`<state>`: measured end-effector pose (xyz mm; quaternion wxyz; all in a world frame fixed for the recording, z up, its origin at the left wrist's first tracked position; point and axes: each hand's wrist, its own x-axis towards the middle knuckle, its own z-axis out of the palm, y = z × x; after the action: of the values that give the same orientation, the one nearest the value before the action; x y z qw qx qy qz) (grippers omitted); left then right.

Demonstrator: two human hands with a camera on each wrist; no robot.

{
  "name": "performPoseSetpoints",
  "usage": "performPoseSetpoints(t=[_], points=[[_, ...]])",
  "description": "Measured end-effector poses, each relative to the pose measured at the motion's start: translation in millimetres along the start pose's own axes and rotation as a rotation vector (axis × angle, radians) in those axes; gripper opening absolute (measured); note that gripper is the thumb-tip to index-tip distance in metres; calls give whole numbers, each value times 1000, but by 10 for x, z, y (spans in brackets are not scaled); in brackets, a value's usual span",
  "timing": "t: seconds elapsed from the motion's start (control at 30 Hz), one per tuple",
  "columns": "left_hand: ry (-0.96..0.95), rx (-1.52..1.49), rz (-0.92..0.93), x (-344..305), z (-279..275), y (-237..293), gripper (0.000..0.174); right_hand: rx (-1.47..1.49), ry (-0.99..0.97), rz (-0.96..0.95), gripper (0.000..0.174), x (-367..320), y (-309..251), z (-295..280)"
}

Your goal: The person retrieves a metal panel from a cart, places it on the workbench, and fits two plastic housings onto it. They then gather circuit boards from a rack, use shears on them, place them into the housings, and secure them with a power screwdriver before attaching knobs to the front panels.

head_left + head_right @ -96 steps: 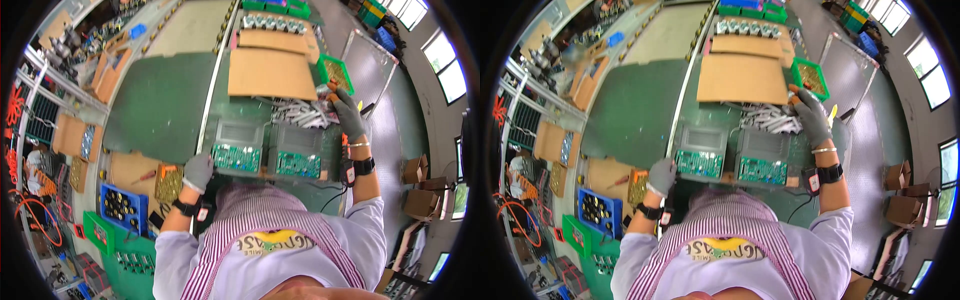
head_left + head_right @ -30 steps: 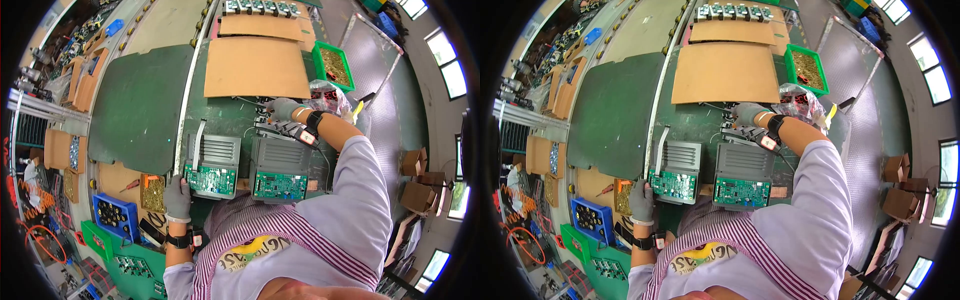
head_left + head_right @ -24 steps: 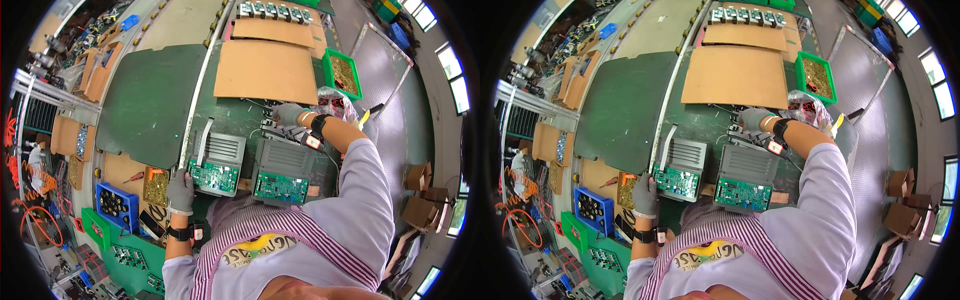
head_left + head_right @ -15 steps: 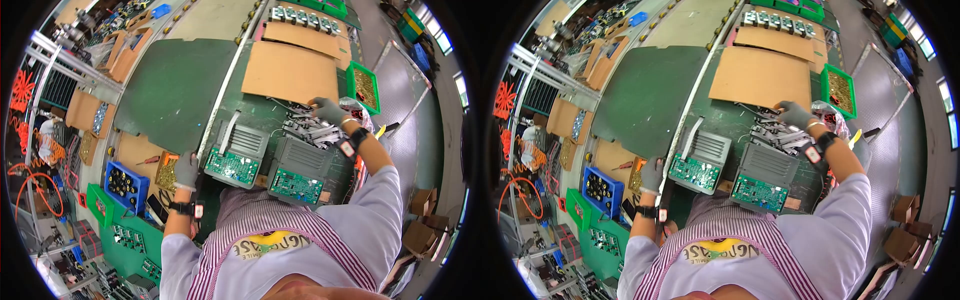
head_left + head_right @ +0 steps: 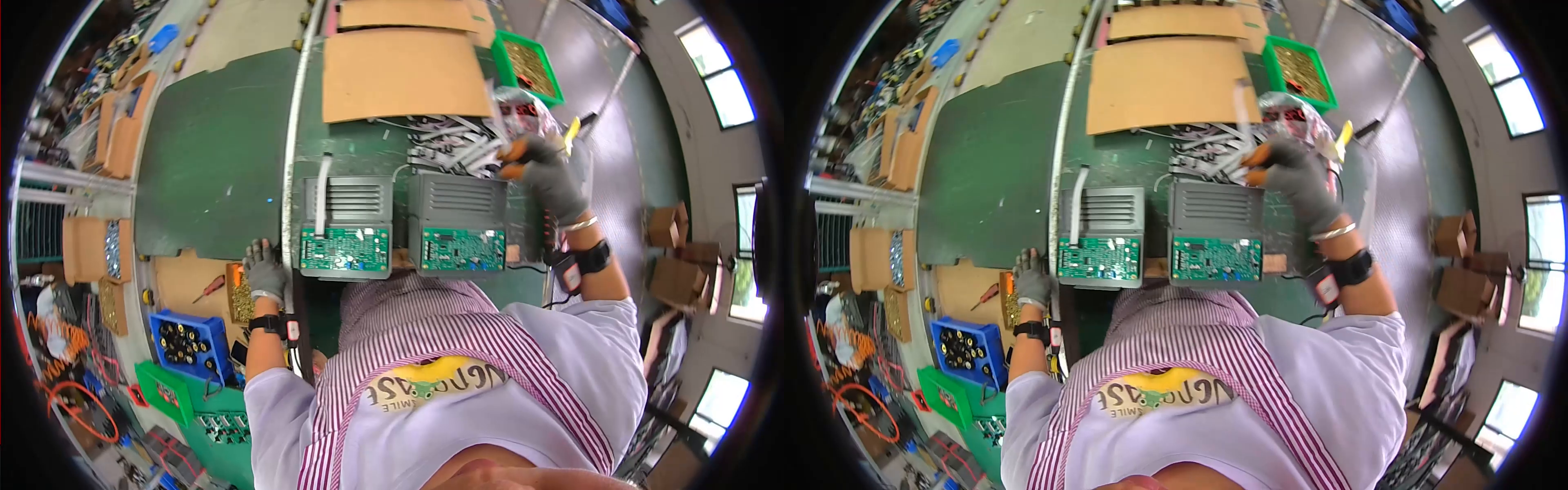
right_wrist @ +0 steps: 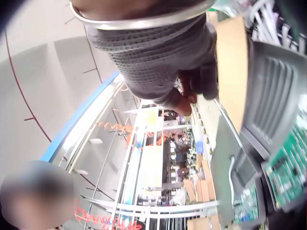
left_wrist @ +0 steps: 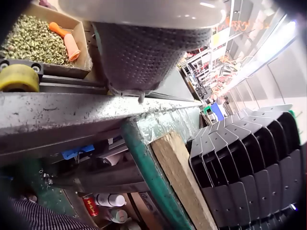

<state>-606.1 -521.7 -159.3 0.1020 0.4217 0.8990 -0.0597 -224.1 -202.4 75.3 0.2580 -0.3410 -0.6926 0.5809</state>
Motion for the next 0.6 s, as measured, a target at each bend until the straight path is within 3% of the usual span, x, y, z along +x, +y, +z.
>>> performPoseSetpoints(t=[0.07, 0.1, 0.13, 0.2, 0.3, 0.5, 0.6], points=[[-19, 22, -4, -54, -54, 39, 60, 27, -39, 177, 14, -277, 156, 277], [-25, 25, -6, -85, -53, 27, 59, 7, -32, 55, 11, -365, 304, 405], [-29, 29, -13, -130, -60, 8, 59, -41, 2, 69, 13, -474, 374, 566], [-29, 70, 26, -261, -51, -61, 59, -378, 6, -114, 12, -575, 493, 741], [9, 99, 84, -501, 26, -192, 58, -684, 61, -170, 10, -652, 564, 906], [-95, 101, 135, -1132, -2, -433, 56, -713, 40, -211, 11, -648, 633, 906], [-205, 76, 83, -1308, -90, -471, 51, -779, -4, -342, 12, -632, 561, 866]])
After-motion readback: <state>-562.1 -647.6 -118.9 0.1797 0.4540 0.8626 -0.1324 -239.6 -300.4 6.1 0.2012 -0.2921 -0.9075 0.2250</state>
